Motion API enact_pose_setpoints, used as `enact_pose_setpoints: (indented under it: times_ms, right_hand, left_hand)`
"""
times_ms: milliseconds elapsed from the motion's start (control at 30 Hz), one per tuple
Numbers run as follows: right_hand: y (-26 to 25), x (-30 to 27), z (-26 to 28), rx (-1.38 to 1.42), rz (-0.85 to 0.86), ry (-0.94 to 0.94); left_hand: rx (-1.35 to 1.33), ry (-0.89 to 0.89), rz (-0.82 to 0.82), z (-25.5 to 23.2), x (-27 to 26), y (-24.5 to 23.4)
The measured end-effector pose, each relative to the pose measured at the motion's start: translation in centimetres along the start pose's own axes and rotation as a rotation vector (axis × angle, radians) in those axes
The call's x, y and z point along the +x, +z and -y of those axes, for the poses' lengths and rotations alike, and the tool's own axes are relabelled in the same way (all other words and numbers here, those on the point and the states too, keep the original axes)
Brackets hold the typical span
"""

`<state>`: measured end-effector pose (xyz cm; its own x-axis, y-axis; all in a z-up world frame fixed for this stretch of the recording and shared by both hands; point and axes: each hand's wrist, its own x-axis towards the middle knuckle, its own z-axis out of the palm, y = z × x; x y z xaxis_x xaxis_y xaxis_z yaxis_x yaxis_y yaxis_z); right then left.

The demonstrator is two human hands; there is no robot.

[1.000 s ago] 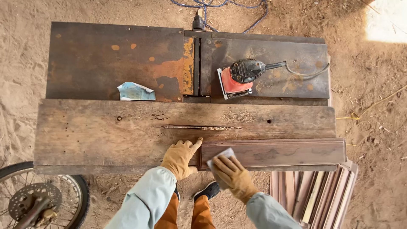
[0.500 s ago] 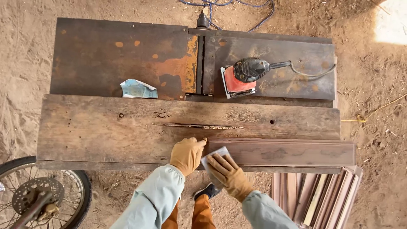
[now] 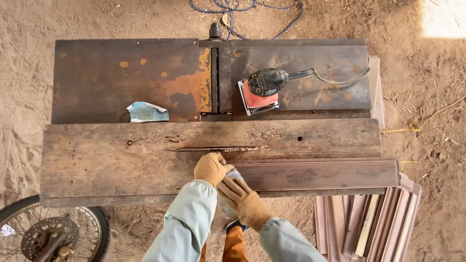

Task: The recorder uses a power orbital sander to sand a long piece of wood on a workbench and then wipes it down with a cloth.

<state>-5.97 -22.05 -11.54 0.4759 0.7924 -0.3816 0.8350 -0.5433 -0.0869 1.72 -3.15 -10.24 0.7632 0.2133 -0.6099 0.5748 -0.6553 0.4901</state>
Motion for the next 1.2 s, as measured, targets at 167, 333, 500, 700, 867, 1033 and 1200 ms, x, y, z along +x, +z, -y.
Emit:
enact_pose_setpoints:
  times_ms: [167,333,500,700,867,1033,1200]
  right_hand:
    - [-0.7,-4.0,-2.6,0.241,-0.169,-0.091]
    - [-0.6,-4.4,-3.1,0.033,-0.172,0.031]
    - [-1.8,-0.4,-1.2,0.243,-0.241,-0.012]
    - [3.9,-11.7,-8.6,0.907,-0.091,0.733]
    - [-2.3,-12.6,-9.1,1.271,-0.584,1.259]
    - [0.6,-4.1,-2.1,0.489,-0.337,0.369]
    - [6.2,-13.3,-9.2,0.277,-0.394,0.641]
  left_hand:
    - [0.008,0.021,0.037,0.3,0.8,-0.3]
    - [0.014,-0.056,0.102,-0.7,0.5,-0.7]
    - [0.056,-0.004,0.083,-0.3,1.2,-0.3]
    - [0.028,-0.023,0.115,-0.6,0.1,-1.0]
    - [0.109,0.061,-0.039,-0.9,-0.7,-0.9]
    - [0.088,0.049,-0.068,-0.4,-1.0,0.2]
    - [0.060,-0.001,-0.063,0.0,-1.6,0.1]
